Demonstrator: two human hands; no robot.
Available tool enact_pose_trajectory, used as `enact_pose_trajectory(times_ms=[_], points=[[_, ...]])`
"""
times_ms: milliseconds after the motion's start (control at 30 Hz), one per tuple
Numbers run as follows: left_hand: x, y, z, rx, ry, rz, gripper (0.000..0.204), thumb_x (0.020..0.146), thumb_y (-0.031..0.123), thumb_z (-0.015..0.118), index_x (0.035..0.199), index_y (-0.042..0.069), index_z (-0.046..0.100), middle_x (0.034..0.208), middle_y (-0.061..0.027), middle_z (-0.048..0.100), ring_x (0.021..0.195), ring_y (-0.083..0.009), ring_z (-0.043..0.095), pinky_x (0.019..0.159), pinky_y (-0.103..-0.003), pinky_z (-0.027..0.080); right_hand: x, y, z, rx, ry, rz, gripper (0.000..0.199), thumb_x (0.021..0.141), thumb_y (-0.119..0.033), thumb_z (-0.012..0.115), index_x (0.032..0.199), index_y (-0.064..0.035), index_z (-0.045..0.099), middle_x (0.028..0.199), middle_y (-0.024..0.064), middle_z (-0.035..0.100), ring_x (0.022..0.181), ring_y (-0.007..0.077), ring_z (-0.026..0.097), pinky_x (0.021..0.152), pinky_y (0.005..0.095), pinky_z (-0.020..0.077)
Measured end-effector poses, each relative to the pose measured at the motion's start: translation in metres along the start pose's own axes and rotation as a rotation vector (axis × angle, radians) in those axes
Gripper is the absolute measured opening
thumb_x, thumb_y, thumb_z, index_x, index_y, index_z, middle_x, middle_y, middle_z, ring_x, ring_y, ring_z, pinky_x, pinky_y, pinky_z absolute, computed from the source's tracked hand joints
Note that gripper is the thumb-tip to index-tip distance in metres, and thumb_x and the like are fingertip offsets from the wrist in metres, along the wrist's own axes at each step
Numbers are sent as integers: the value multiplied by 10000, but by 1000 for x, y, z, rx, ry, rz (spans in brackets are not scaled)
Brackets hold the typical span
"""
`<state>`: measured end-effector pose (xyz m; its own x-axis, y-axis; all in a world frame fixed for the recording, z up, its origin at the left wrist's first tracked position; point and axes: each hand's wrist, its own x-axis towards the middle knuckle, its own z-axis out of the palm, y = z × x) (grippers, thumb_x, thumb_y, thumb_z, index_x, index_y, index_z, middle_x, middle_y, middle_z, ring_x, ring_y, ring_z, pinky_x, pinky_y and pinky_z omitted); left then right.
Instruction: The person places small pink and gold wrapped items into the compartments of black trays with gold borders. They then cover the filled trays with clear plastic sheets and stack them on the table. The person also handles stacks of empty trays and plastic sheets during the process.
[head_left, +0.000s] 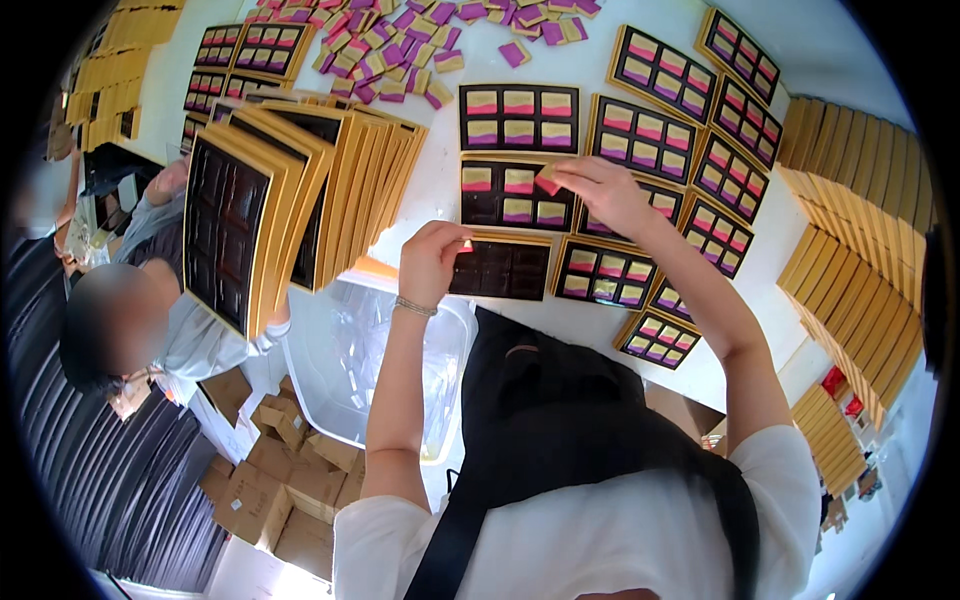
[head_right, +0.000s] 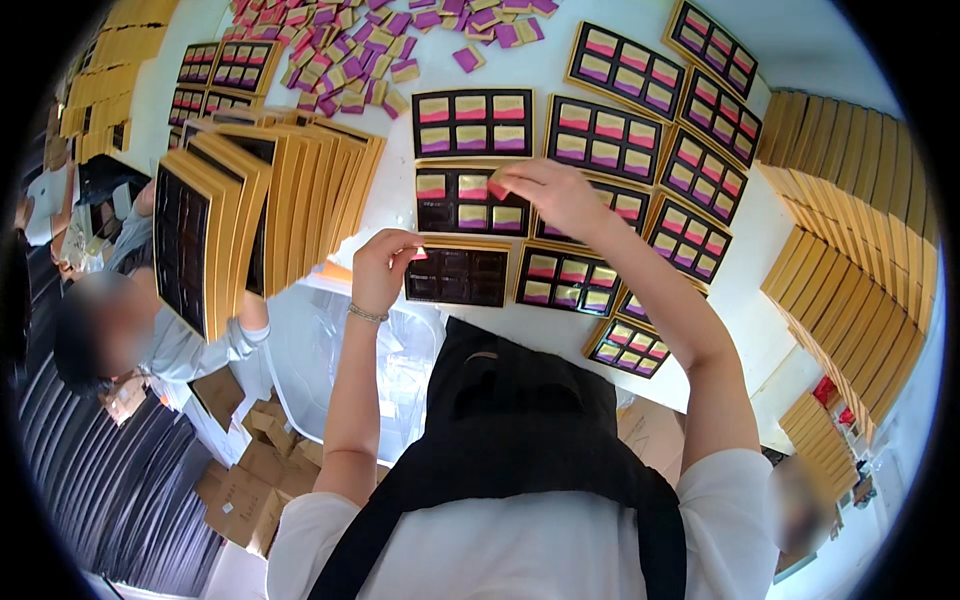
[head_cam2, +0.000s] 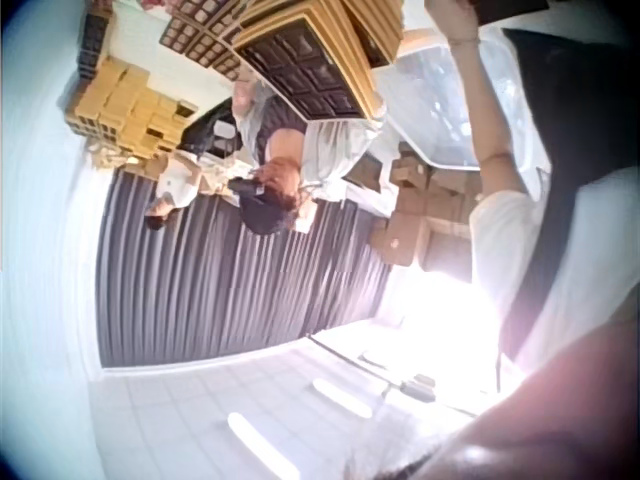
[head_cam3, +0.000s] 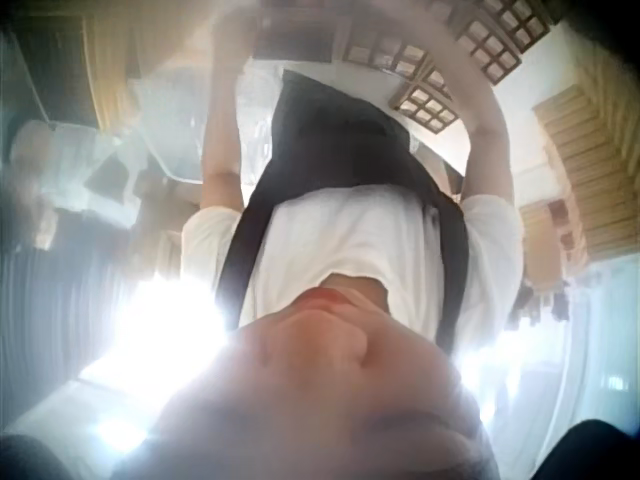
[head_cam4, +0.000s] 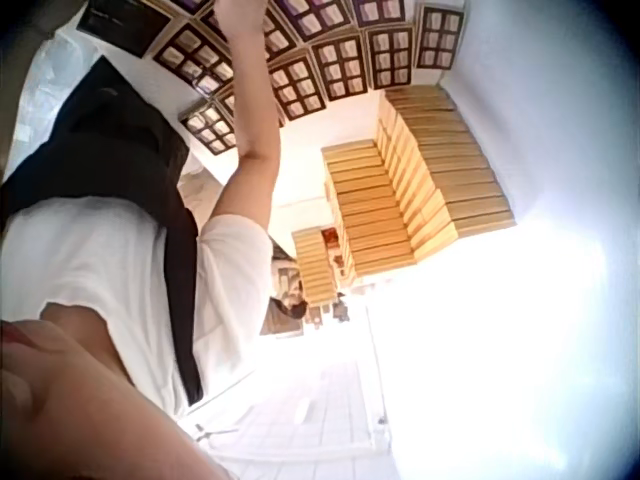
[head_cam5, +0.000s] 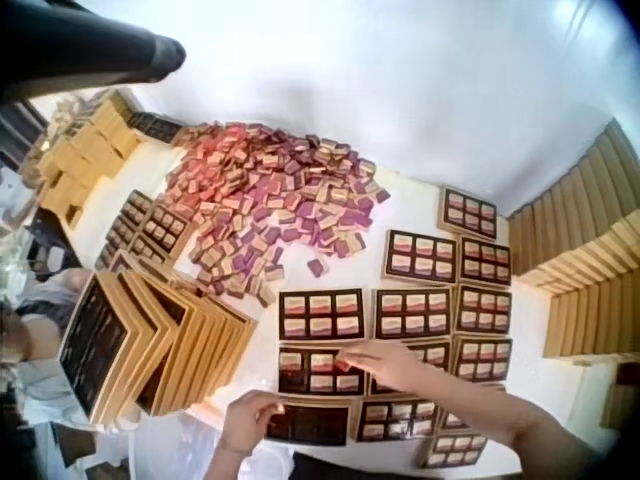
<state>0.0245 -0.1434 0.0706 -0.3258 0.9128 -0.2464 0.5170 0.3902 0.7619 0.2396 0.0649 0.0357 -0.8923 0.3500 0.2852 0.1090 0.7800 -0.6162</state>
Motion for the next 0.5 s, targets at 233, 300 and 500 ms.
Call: enact_pose_trajectory(times_ms=[233, 300, 500], points=[[-33, -39, 14, 151, 60, 45, 151, 736, 26, 697, 859, 111, 724, 875, -34, 694, 785, -207, 624, 701, -305, 507, -23, 15, 5, -240, -71, -117, 279, 749, -49, 598, 1023, -58, 649, 1132, 69, 630, 1064, 250, 595, 878, 338, 516], [-37, -45, 23, 146, 108, 157, 162, 681, -12, 694, 799, 98, 705, 850, -27, 691, 809, -228, 605, 735, -324, 507, -29, 8, 10, -217, -103, -56, 318, 745, -4, 578, 1051, -60, 639, 1162, 73, 619, 1075, 272, 587, 911, 360, 500], [-30, -47, 31, 24, 196, 194, 194, 659, -34, 701, 794, 106, 704, 833, -13, 693, 803, -219, 602, 722, -320, 515, -41, -12, 22, -316, -56, 64, 382, 814, -64, 579, 1194, -32, 563, 1292, 89, 538, 1231, 268, 479, 1044, 423, 384]])
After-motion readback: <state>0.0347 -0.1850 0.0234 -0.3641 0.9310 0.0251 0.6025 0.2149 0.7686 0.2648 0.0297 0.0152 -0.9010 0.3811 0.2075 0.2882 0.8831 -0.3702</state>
